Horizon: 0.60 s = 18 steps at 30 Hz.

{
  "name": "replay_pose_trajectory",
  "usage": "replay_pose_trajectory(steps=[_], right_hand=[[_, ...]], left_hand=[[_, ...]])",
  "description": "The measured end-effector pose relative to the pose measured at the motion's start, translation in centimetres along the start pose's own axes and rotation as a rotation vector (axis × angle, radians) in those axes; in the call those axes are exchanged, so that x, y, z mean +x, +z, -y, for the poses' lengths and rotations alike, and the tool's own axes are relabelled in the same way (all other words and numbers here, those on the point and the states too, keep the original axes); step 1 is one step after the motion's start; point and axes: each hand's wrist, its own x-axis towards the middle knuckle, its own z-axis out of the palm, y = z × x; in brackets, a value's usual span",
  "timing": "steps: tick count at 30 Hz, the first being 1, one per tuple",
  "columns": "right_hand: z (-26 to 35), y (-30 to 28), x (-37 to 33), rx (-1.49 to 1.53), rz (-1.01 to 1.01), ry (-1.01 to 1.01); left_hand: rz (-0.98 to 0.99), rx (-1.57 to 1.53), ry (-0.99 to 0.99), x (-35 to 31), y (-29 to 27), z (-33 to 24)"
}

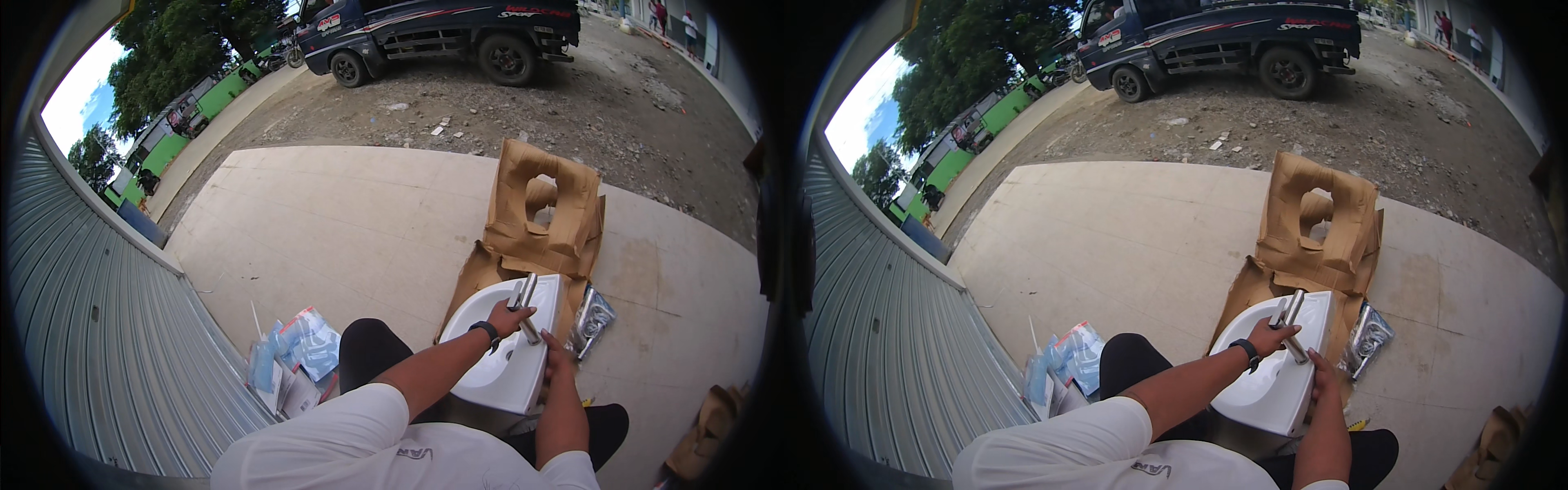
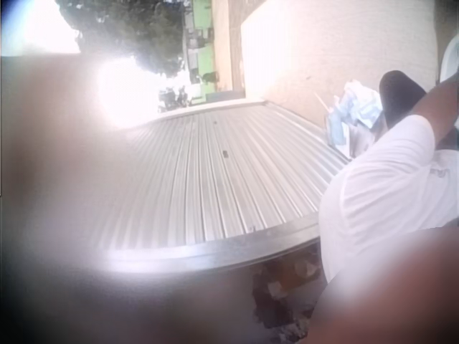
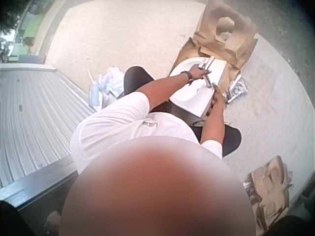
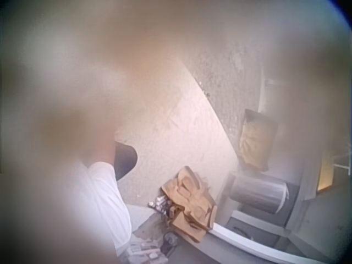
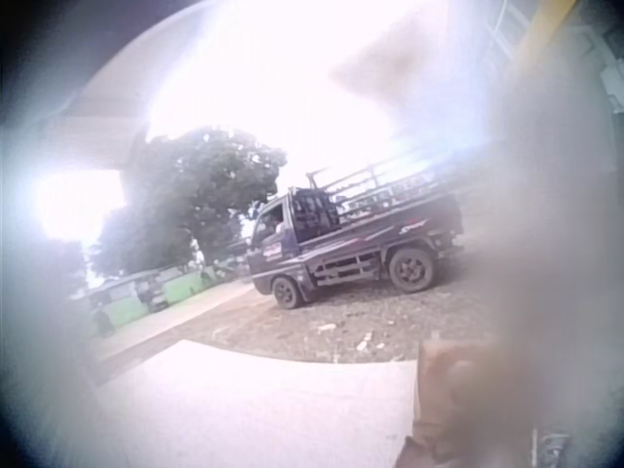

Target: The person sits on the floor and assembles a bathroom sink and faucet. They insert a metal pipe into the sink, attach the faucet body, and secure it with a nut. The person then unpacks a drain assembly from a plastic bag and attaches it to the sink.

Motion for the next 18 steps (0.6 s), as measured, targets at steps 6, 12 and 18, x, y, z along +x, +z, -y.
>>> replay_pose_trajectory(steps=[6,12,18], right_hand=[[0.0,0.2,-0.2,-0.018,0.010,-0.018],[0.2,0.4,-0.4,-0.037,-0.011,-0.035],[0.0,0.5,0.0,-0.037,-0.038,-0.052]], left_hand=[[0.070,-0.043,0.107,-0.2,-0.5,-0.2],[0.261,-0.024,0.019,0.0,-1.8,-1.5],[0.262,-0.115,-0.035,-1.9,-2.3,-1.9]])
